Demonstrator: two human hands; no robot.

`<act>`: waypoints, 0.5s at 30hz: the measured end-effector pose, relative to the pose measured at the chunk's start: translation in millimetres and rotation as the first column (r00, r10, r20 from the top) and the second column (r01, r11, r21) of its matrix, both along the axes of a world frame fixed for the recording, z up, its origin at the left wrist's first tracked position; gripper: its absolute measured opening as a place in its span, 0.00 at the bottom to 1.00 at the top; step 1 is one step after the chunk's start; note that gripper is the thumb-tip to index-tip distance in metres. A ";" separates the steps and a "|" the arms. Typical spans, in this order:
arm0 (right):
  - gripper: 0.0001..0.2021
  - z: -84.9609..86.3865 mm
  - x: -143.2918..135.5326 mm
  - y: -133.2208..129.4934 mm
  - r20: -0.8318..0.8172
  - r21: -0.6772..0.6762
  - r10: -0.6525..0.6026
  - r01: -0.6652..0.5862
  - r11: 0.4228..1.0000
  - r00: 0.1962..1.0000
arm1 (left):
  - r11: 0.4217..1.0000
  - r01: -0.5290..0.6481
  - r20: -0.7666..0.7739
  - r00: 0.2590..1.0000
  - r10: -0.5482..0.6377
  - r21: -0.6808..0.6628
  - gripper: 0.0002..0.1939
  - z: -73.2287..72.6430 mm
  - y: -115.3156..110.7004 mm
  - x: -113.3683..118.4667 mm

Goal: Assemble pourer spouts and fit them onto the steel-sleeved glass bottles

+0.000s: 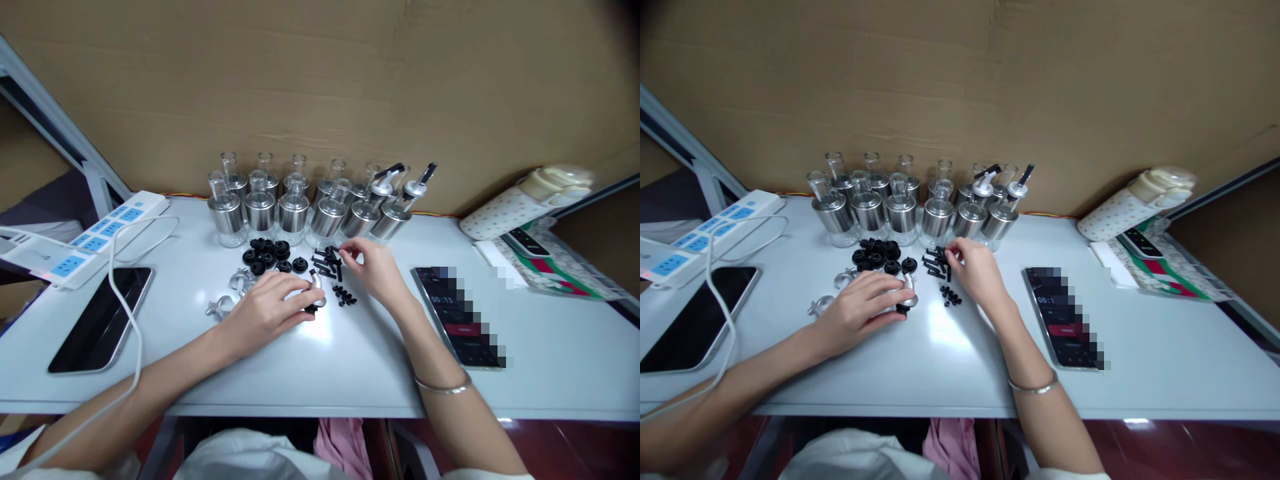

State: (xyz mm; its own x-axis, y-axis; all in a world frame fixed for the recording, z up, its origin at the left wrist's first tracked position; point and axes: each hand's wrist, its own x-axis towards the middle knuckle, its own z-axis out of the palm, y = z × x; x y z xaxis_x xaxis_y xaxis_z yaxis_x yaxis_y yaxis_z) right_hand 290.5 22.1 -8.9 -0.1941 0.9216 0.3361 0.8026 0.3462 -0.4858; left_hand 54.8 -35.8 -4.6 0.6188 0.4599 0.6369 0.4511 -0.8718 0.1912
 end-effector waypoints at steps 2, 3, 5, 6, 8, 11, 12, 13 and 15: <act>0.03 4.8 -7.4 -6.0 -0.136 0.016 0.058 -0.056 0.998 0.989 | 1.000 -0.002 0.008 1.000 0.003 -0.018 0.11 -1.4 0.4 -0.1; 0.03 6.6 -11.9 -9.7 -0.183 0.036 0.097 -0.092 0.995 0.978 | 1.000 -0.007 0.010 1.000 0.007 -0.027 0.12 -1.9 0.7 -0.2; 0.03 9.0 -21.0 -17.1 -0.211 0.115 0.183 -0.161 0.980 0.960 | 0.999 -0.022 0.008 1.000 0.022 -0.036 0.12 -2.6 1.5 -0.4; 0.03 9.6 -25.1 -20.6 -0.200 0.163 0.226 -0.195 0.967 0.953 | 0.999 -0.030 0.004 1.000 0.030 -0.034 0.12 -2.7 1.9 -0.4; 0.03 10.4 -31.3 -26.0 -0.157 0.242 0.296 -0.253 0.937 0.942 | 0.999 -0.047 -0.005 0.999 0.046 -0.024 0.12 -2.8 2.5 -0.4; 0.04 11.1 -35.2 -29.8 -0.098 0.325 0.350 -0.302 0.896 0.932 | 0.997 -0.074 -0.023 0.997 0.074 -0.006 0.13 -3.5 2.8 -0.5; 0.04 11.1 -35.3 -30.0 -0.087 0.345 0.357 -0.308 0.887 0.930 | 0.996 -0.087 -0.032 0.996 0.087 -0.005 0.13 -4.0 2.8 -0.5; 0.05 11.1 -35.2 -30.0 -0.080 0.359 0.363 -0.313 0.879 0.928 | 0.995 -0.102 -0.042 0.994 0.101 -0.008 0.13 -4.6 2.8 -0.7; 0.04 11.1 -34.6 -29.9 -0.078 0.371 0.374 -0.322 0.871 0.924 | 0.991 -0.131 -0.056 0.990 0.130 -0.017 0.13 -6.2 2.8 -1.0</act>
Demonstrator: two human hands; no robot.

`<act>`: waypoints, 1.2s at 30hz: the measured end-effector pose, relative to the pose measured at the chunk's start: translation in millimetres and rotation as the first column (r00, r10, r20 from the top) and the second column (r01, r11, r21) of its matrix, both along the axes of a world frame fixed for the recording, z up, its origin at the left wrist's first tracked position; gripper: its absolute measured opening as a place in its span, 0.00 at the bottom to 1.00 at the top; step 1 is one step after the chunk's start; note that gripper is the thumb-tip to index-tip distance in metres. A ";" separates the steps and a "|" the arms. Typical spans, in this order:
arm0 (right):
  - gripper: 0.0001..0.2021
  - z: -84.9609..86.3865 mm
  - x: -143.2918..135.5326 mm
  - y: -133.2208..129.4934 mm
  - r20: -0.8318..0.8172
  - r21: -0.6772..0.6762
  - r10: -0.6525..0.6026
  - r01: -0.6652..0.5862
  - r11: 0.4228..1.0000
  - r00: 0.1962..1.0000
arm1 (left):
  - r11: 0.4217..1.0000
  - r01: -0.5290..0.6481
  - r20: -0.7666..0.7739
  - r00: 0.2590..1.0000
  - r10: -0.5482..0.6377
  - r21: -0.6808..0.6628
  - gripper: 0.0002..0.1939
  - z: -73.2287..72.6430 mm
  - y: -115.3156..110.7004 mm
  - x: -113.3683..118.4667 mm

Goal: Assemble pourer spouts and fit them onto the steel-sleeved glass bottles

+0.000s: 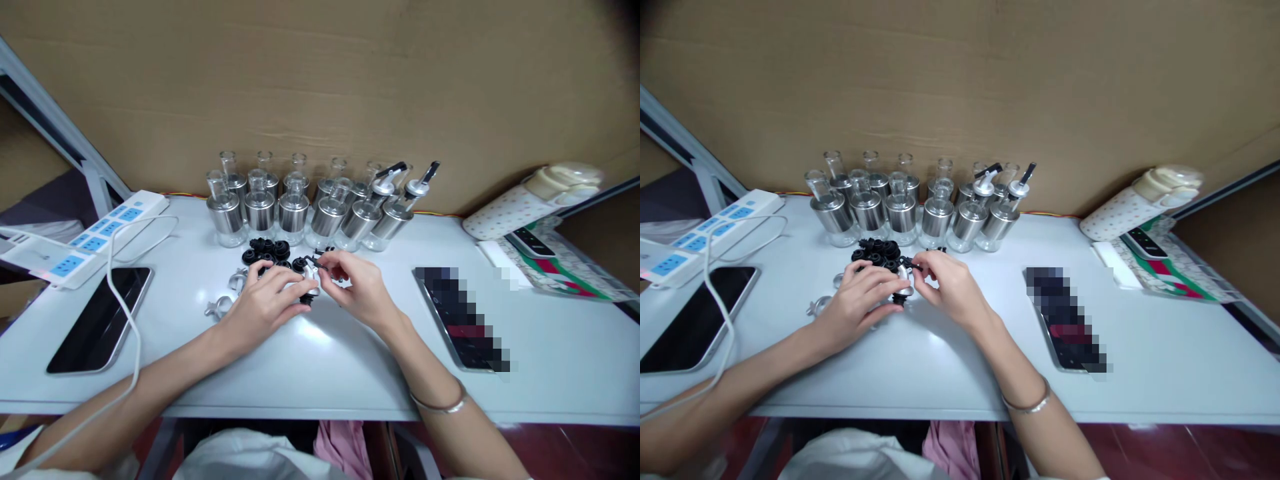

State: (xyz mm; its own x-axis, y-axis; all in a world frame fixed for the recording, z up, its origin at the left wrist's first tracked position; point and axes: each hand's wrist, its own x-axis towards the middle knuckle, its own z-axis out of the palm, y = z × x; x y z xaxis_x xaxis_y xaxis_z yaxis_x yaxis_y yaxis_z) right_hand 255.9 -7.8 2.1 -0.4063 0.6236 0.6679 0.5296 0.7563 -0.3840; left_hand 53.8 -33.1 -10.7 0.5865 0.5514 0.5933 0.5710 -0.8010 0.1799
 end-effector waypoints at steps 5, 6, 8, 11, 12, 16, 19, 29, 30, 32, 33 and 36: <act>0.03 1.8 -0.6 -2.3 -0.017 -0.034 0.016 -0.017 0.999 1.000 | 1.000 -0.011 -0.002 1.000 0.011 -0.012 0.13 -3.2 0.6 -0.2; 0.03 2.3 -1.0 -3.0 -0.024 -0.047 0.013 -0.014 0.999 1.000 | 1.000 -0.010 0.003 1.000 0.010 -0.015 0.13 -3.5 0.6 0.0; 0.03 2.9 -1.9 -4.2 -0.047 -0.073 0.009 -0.012 0.997 0.999 | 1.000 -0.015 0.014 1.000 0.015 -0.020 0.13 -4.1 0.5 0.3; 0.04 2.5 -2.9 -4.7 -0.086 -0.120 0.017 -0.027 0.992 0.996 | 0.999 -0.052 0.032 0.998 0.052 -0.010 0.12 -4.7 0.1 0.5; 0.04 2.2 -3.1 -4.7 -0.099 -0.140 0.017 -0.031 0.990 0.995 | 0.998 -0.070 0.043 0.997 0.070 -0.003 0.12 -4.7 -0.1 0.5; 0.04 0.8 -3.5 -5.1 -0.161 -0.208 0.027 -0.061 0.976 0.987 | 0.996 -0.085 0.066 0.994 0.086 -0.022 0.12 -3.3 -0.4 0.6; 0.04 1.3 -3.9 -6.5 -0.208 -0.259 0.034 -0.088 0.962 0.978 | 0.999 -0.035 0.046 0.998 0.036 -0.028 0.12 -1.8 -0.2 0.5; 0.02 2.7 -5.2 -9.0 -0.273 -0.344 -0.009 -0.089 0.935 0.962 | 1.000 0.004 0.054 0.999 -0.003 -0.017 0.13 3.5 -1.6 -1.3; 0.02 2.1 -5.2 -9.1 -0.272 -0.335 -0.010 -0.085 0.938 0.962 | 1.000 0.001 0.053 0.999 0.000 -0.016 0.13 3.8 -1.6 -1.7; 0.02 1.1 -5.5 -9.4 -0.268 -0.313 -0.011 -0.076 0.947 0.963 | 1.000 0.001 0.050 0.999 0.000 -0.018 0.13 3.8 -1.4 -2.6; 0.02 0.7 -5.9 -9.6 -0.266 -0.305 -0.015 -0.069 0.950 0.964 | 1.000 0.004 0.052 0.999 -0.002 -0.031 0.13 3.7 -1.2 -3.0; 0.01 0.3 -7.4 -10.4 -0.269 -0.274 -0.038 -0.039 0.961 0.962 | 0.995 0.017 0.068 0.998 -0.011 -0.094 0.14 3.7 -1.1 -3.7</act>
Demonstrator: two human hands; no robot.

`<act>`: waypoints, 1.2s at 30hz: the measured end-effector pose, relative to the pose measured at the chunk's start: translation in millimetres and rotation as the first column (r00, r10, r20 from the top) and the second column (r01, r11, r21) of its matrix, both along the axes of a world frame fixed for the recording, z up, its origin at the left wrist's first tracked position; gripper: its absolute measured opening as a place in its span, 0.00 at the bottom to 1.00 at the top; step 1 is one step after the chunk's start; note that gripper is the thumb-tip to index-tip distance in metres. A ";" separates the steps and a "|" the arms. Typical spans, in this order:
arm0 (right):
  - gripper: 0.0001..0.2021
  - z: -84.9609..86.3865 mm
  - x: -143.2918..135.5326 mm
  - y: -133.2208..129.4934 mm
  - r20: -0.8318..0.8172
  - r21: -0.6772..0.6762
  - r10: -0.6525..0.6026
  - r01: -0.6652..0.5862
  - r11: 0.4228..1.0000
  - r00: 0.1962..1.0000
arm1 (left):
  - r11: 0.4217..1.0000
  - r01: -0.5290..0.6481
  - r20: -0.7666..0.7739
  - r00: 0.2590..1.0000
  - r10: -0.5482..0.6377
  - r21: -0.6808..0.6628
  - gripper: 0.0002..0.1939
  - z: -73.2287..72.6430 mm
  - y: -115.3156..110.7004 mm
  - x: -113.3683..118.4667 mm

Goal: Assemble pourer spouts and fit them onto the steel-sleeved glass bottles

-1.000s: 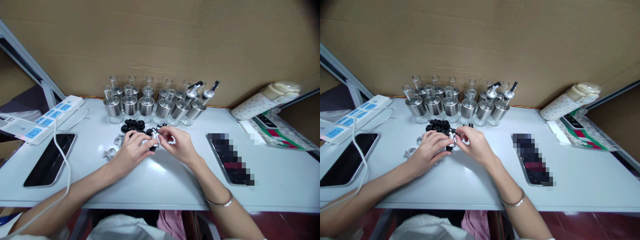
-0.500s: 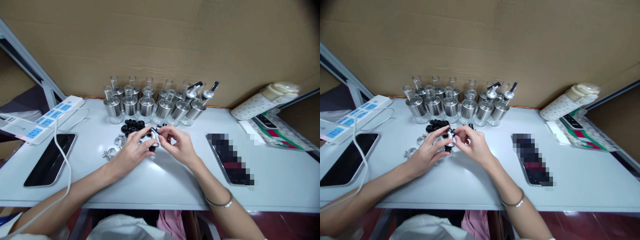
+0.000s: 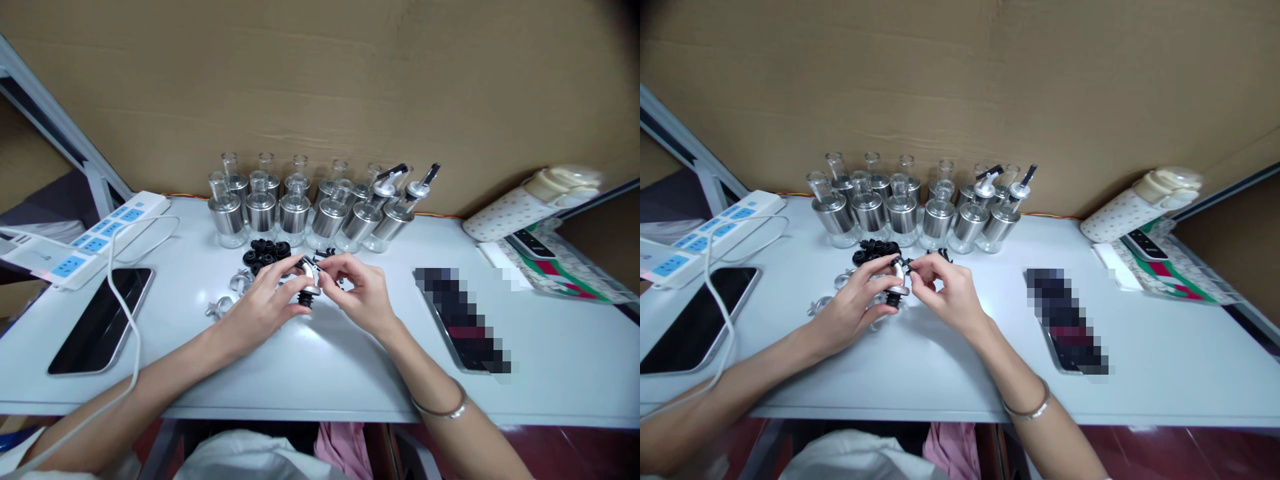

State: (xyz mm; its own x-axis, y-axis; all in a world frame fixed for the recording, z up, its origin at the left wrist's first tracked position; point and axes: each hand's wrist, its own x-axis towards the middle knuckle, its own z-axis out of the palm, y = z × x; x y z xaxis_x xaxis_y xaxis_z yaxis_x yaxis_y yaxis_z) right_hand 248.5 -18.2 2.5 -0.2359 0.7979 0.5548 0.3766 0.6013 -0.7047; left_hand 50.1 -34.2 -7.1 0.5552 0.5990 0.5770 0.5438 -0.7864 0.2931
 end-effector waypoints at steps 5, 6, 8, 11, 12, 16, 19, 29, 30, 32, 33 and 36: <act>0.02 0.6 -1.7 -0.4 0.000 0.053 -0.032 0.032 0.998 0.999 | 1.000 0.016 -0.014 1.000 -0.016 0.018 0.14 2.1 -0.1 0.6; 0.02 0.9 -1.8 -0.4 -0.005 0.060 -0.026 0.027 0.998 1.000 | 1.000 0.012 -0.015 1.000 -0.012 0.028 0.14 2.4 0.1 0.6; 0.02 1.9 -2.0 -0.5 -0.016 0.058 0.008 -0.007 0.998 1.000 | 0.999 -0.003 -0.009 1.000 0.003 0.038 0.13 2.2 0.8 0.2; 0.09 3.6 -2.3 -0.9 0.014 0.042 0.060 -0.061 0.997 0.998 | 0.999 -0.022 0.006 1.000 0.022 0.028 0.14 -0.2 2.7 -1.7; 0.12 4.1 -2.5 -1.2 0.041 0.045 0.063 -0.065 0.997 0.997 | 0.999 -0.024 0.013 1.000 0.024 0.025 0.15 -1.2 3.3 -2.5; 0.15 3.3 -3.0 -2.3 0.110 0.076 0.035 -0.044 0.996 0.993 | 1.000 -0.021 0.018 1.000 0.021 0.008 0.17 -3.9 4.1 -4.4; 0.17 0.7 -4.0 -3.6 0.100 0.095 0.044 -0.054 0.994 0.994 | 1.000 -0.015 0.012 1.000 0.015 0.013 0.16 -3.6 3.2 -4.6; 0.15 -6.2 -9.4 -6.4 -0.018 0.024 0.046 -0.046 0.999 0.999 | 0.991 -0.024 0.020 1.000 0.021 0.133 0.11 -3.3 6.5 -1.8; 0.15 -6.5 -10.1 -7.1 -0.034 -0.003 0.040 -0.040 0.999 0.999 | 0.991 -0.031 0.021 0.999 0.028 0.133 0.11 -3.6 6.7 -1.8; 0.16 -7.1 -12.0 -9.0 -0.079 -0.073 0.030 -0.036 0.997 0.996 | 0.989 -0.040 0.018 0.999 0.038 0.144 0.11 -3.8 6.9 -2.2; 0.17 -7.6 -13.1 -10.2 -0.108 -0.105 0.026 -0.038 0.994 0.994 | 0.987 -0.044 0.014 0.999 0.042 0.156 0.11 -3.7 7.1 -2.4; 0.13 -8.9 -16.6 -13.5 -0.194 -0.140 0.043 -0.072 0.988 0.980 | 0.980 -0.056 0.002 0.998 0.057 0.188 0.12 -2.2 7.5 -2.9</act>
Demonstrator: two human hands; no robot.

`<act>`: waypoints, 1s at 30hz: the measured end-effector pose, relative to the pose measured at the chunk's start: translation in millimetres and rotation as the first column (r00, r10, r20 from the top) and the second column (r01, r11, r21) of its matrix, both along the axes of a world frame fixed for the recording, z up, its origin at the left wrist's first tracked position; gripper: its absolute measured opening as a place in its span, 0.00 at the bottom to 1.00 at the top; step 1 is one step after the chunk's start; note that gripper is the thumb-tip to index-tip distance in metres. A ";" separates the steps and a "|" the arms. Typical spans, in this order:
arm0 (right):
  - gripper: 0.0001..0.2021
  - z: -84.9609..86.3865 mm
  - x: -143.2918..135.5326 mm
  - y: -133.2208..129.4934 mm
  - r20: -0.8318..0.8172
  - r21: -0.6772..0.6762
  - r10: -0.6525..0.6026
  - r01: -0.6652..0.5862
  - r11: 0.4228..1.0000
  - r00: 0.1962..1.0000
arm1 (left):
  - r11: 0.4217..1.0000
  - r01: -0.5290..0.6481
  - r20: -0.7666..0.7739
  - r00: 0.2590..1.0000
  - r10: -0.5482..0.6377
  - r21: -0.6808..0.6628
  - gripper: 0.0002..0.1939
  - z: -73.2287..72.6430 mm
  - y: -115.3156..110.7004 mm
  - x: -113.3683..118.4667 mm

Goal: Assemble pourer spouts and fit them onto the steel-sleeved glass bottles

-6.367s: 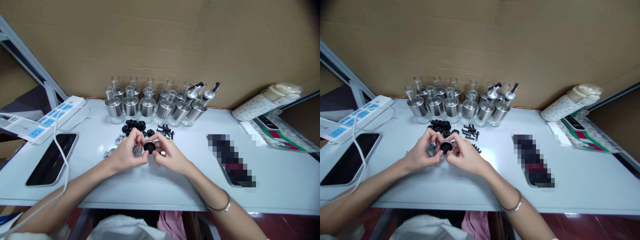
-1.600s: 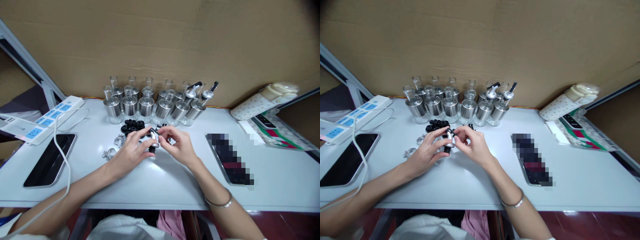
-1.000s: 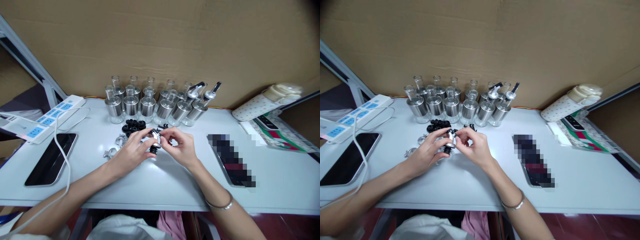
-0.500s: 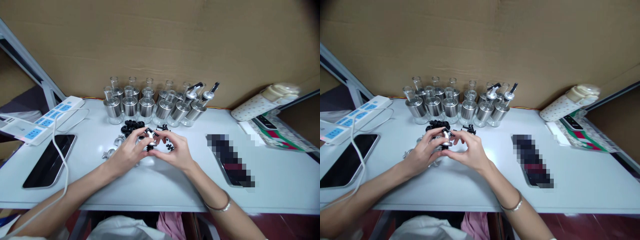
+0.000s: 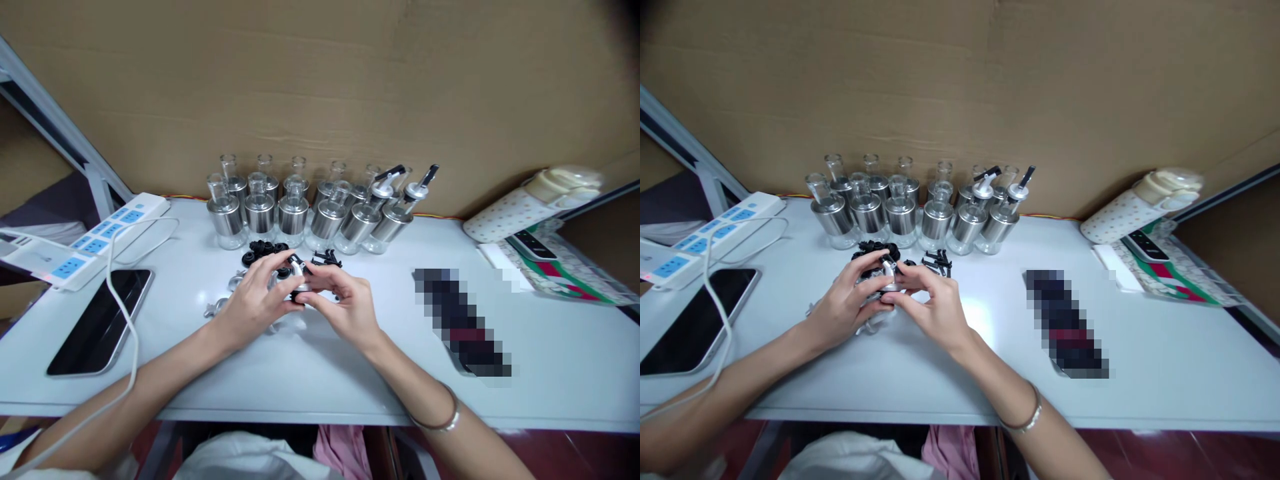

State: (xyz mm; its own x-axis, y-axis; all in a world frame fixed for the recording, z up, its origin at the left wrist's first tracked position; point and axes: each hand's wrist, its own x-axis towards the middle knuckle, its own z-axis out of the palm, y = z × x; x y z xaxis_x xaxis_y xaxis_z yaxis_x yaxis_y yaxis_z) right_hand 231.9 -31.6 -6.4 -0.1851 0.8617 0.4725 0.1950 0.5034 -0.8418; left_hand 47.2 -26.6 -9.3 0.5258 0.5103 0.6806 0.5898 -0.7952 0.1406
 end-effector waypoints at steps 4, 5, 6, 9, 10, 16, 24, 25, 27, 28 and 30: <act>0.06 0.6 -3.0 -2.0 -0.060 -0.002 0.021 -0.022 1.000 0.998 | 1.000 -0.010 0.008 1.000 0.010 -0.013 0.12 2.6 -0.6 0.4; 0.06 1.2 -3.4 -2.0 -0.075 -0.026 0.019 -0.021 0.999 0.997 | 1.000 -0.007 0.014 1.000 0.008 -0.023 0.12 3.1 -1.1 0.5; 0.08 1.8 -3.8 -2.0 -0.097 -0.059 0.020 -0.025 0.998 0.995 | 0.999 -0.005 0.019 1.000 0.006 -0.034 0.12 3.4 -1.8 0.5; 0.12 2.9 -4.2 -1.9 -0.162 -0.141 0.028 -0.052 0.989 0.986 | 0.999 0.003 0.041 0.999 -0.001 -0.048 0.12 3.5 -3.9 0.4; 0.14 3.0 -4.2 -2.1 -0.168 -0.150 0.036 -0.062 0.987 0.985 | 0.999 0.003 0.045 0.999 -0.001 -0.047 0.11 3.6 -4.5 0.5; 0.24 3.3 -3.5 -3.4 -0.053 -0.104 0.131 -0.136 0.985 0.990 | 0.999 -0.005 0.020 1.000 0.004 0.037 0.08 7.2 -6.9 3.0; 0.21 1.1 -2.7 -2.1 0.067 0.042 0.163 -0.166 0.985 0.984 | 0.983 -0.039 -0.028 0.999 0.045 0.181 0.08 10.8 -3.0 4.4; 0.18 0.9 -2.4 -1.9 0.092 0.093 0.142 -0.151 0.984 0.985 | 0.982 -0.026 -0.022 0.999 0.031 0.188 0.08 11.2 -3.0 4.0; 0.12 0.9 -0.9 -1.0 0.127 0.166 0.080 -0.101 0.981 0.989 | 0.981 -0.007 0.029 1.000 0.002 0.192 0.07 12.2 -4.7 3.8; 0.10 0.9 0.2 0.1 0.123 0.177 0.040 -0.061 0.982 0.992 | 0.982 0.000 0.070 0.997 -0.013 0.188 0.05 12.6 -6.8 4.2; 0.08 0.7 3.0 4.0 0.080 0.165 -0.048 0.035 0.986 0.996 | 0.985 0.031 0.146 0.988 -0.057 0.172 0.05 12.4 -13.3 6.8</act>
